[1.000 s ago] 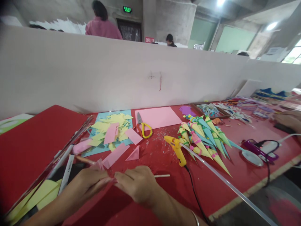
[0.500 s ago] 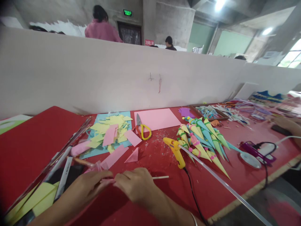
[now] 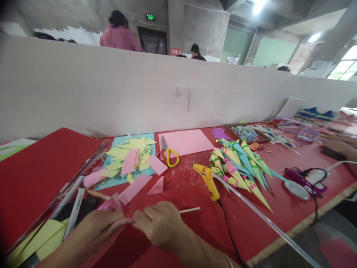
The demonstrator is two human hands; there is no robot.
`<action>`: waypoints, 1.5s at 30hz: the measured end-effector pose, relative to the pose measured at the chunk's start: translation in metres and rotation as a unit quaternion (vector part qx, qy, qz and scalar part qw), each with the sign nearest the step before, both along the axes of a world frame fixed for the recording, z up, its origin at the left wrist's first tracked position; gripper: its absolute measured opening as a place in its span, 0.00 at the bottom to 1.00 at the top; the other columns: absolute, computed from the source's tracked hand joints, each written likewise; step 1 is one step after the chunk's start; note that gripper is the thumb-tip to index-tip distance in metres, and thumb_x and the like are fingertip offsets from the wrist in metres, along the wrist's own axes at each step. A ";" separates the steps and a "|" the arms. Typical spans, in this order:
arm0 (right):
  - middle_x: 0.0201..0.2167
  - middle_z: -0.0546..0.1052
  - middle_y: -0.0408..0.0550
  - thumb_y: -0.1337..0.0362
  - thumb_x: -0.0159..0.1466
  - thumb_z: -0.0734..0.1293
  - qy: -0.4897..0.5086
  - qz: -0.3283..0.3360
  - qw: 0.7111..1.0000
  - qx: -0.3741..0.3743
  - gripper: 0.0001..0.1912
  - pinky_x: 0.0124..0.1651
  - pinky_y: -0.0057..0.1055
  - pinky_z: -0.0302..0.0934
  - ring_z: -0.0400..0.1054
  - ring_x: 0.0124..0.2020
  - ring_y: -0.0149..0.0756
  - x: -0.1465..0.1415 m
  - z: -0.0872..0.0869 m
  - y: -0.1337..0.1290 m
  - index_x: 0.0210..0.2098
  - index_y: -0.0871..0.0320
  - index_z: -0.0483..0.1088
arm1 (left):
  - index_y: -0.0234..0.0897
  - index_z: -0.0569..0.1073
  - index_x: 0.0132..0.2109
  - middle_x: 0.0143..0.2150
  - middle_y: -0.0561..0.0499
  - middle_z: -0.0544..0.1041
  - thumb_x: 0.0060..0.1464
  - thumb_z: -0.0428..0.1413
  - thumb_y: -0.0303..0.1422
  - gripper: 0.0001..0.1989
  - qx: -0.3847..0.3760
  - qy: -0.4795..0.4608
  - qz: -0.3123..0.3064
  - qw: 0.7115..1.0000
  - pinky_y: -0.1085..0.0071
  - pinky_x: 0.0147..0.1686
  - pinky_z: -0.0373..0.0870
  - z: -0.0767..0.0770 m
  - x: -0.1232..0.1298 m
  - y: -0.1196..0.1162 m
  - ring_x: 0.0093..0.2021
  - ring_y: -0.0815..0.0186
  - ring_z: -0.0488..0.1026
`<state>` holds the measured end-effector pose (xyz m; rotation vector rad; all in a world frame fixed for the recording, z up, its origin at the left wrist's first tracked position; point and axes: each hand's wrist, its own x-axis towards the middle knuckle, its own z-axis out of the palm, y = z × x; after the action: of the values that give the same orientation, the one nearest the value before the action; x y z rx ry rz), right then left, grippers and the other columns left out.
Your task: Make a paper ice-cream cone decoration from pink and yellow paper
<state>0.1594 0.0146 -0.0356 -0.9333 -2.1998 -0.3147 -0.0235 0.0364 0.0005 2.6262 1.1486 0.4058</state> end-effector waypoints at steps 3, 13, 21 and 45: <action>0.15 0.68 0.38 0.65 0.64 0.58 -0.012 -0.007 1.000 0.021 0.09 0.20 0.30 0.45 0.60 0.17 0.29 0.000 0.000 -0.001 0.31 0.58 0.67 | 0.39 0.53 0.19 0.12 0.59 0.58 0.57 0.35 0.46 0.23 -0.205 -0.033 0.076 0.975 0.75 0.15 0.50 0.001 0.005 -0.006 0.14 0.72 0.57; 0.16 0.68 0.38 0.66 0.66 0.55 -0.048 0.038 0.998 -0.015 0.13 0.20 0.29 0.45 0.60 0.18 0.28 -0.001 0.001 -0.002 0.27 0.58 0.65 | 0.39 0.69 0.24 0.19 0.53 0.72 0.60 0.36 0.32 0.22 0.078 0.120 -0.063 0.988 0.72 0.20 0.51 0.006 -0.002 -0.008 0.19 0.67 0.66; 0.17 0.70 0.39 0.63 0.67 0.53 -0.055 0.028 0.997 -0.049 0.14 0.21 0.29 0.45 0.62 0.18 0.27 0.001 -0.007 0.003 0.29 0.57 0.65 | 0.38 0.59 0.18 0.11 0.55 0.65 0.57 0.37 0.44 0.24 -0.196 0.021 0.078 0.977 0.76 0.20 0.55 -0.010 0.007 -0.010 0.15 0.70 0.64; 0.31 0.77 0.42 0.62 0.64 0.57 0.008 -0.024 0.964 -0.264 0.10 0.33 0.26 0.57 0.71 0.32 0.33 0.008 -0.002 0.004 0.38 0.55 0.69 | 0.42 0.73 0.33 0.27 0.51 0.78 0.56 0.42 0.42 0.17 -0.058 0.087 0.145 0.984 0.73 0.27 0.59 0.008 -0.016 -0.006 0.29 0.62 0.73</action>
<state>0.1673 0.0182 -0.0372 -1.2630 -2.2898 0.2756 -0.0393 0.0300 0.0081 2.4381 1.5696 0.1564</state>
